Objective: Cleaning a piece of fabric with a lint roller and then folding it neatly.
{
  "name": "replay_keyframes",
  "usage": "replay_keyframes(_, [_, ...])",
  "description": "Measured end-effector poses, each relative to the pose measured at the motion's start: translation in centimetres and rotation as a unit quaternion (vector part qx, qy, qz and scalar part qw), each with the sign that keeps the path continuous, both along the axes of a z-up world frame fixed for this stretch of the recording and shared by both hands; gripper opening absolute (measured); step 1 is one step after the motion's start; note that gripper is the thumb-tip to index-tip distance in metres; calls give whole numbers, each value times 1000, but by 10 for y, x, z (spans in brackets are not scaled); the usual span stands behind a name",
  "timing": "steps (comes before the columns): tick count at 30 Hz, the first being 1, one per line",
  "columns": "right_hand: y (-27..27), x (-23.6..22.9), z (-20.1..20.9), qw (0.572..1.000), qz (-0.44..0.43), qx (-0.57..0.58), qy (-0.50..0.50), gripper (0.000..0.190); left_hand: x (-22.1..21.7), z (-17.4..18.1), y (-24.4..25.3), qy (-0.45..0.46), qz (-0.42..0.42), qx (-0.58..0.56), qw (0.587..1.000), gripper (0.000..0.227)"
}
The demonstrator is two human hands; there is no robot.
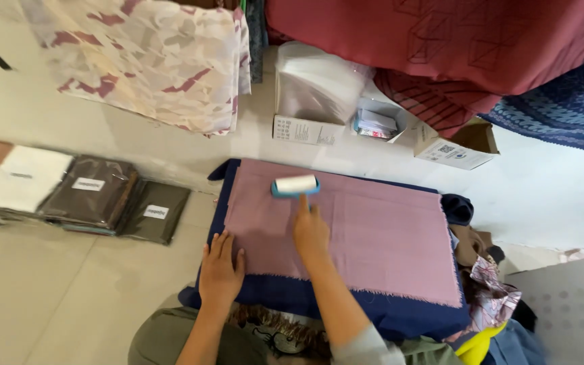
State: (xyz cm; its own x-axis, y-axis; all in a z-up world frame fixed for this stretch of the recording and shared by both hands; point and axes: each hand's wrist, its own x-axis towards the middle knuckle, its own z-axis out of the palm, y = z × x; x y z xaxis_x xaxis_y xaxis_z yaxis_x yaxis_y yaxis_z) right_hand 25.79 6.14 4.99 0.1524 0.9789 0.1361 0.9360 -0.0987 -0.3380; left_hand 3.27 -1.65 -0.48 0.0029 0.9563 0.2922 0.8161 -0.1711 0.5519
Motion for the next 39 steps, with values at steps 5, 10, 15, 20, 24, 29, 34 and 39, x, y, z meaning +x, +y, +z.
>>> replay_keyframes(5, [15,0,4,1000,-1,7,28,52,-5,-9,5,-1,-5,11,1000,53])
replay_keyframes(10, [-106,23,-28,978,14,181,-106,60,10,11,31,79,0,91,993,52])
replay_keyframes(15, [-250,40,-27,992,-67,60,-85,53,46,12,78,138,-95,81,983,57])
replay_keyframes(20, [-259,77,-15,985,-118,52,-116,53,44,9,99,151,-99,58,982,61])
replay_keyframes(24, [-181,83,22,984,-31,154,-89,47,43,29,95,149,-112,-52,981,66])
replay_keyframes(29, [-50,81,10,977,-62,152,-137,43,46,31,90,200,-70,-57,976,65])
replay_keyframes(34, [-27,90,7,991,-79,84,-72,48,44,51,85,207,-97,-97,969,77])
replay_keyframes(39, [-152,93,29,976,-24,136,-169,61,46,59,83,210,-95,-110,967,81])
